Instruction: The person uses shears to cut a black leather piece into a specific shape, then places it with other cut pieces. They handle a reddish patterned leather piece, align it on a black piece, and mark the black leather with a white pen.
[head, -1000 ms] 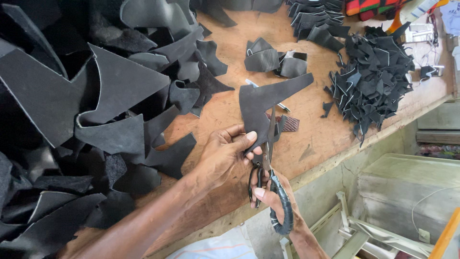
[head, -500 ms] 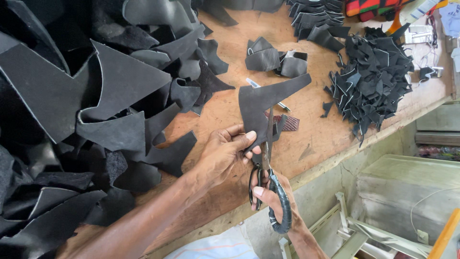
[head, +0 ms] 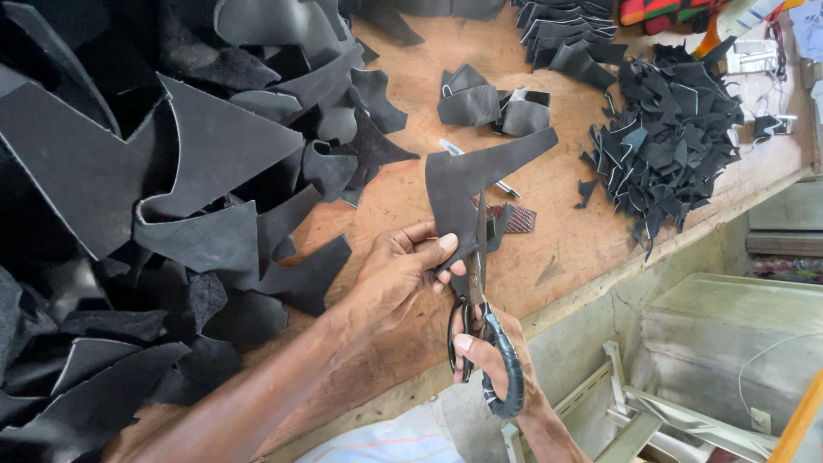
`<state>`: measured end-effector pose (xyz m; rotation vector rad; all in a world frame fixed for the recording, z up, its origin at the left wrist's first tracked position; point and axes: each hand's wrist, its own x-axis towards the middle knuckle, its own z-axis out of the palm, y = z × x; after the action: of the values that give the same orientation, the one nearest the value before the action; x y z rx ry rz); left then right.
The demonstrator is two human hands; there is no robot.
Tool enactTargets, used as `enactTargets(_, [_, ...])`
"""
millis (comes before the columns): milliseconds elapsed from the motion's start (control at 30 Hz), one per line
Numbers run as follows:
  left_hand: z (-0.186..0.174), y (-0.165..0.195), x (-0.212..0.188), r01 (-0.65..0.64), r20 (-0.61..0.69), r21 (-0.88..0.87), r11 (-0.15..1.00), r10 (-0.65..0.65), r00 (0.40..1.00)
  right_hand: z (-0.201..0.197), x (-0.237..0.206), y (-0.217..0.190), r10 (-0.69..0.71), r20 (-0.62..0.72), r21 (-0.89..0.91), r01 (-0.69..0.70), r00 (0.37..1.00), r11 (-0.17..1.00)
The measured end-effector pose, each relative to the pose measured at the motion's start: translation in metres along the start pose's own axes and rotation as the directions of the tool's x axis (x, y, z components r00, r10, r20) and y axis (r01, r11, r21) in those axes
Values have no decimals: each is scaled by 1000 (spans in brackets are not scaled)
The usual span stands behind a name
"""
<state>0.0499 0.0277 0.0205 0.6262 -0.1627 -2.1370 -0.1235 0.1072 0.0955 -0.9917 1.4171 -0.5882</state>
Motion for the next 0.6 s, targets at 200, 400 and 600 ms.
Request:
enactTargets(200, [-1, -2, 0, 1, 23, -17, 1000, -1, 1000, -1, -2, 0, 35, -18, 11, -35, 999, 999])
enactTargets(400, [1, 4, -5, 10, 24, 60, 998, -11, 1000, -4, -6, -1, 30, 39, 26, -31, 999, 999])
enactTargets(600, [3, 11, 6, -193, 13, 343, 919, 201, 980, -4, -12, -1, 49, 57, -97, -43, 997, 994])
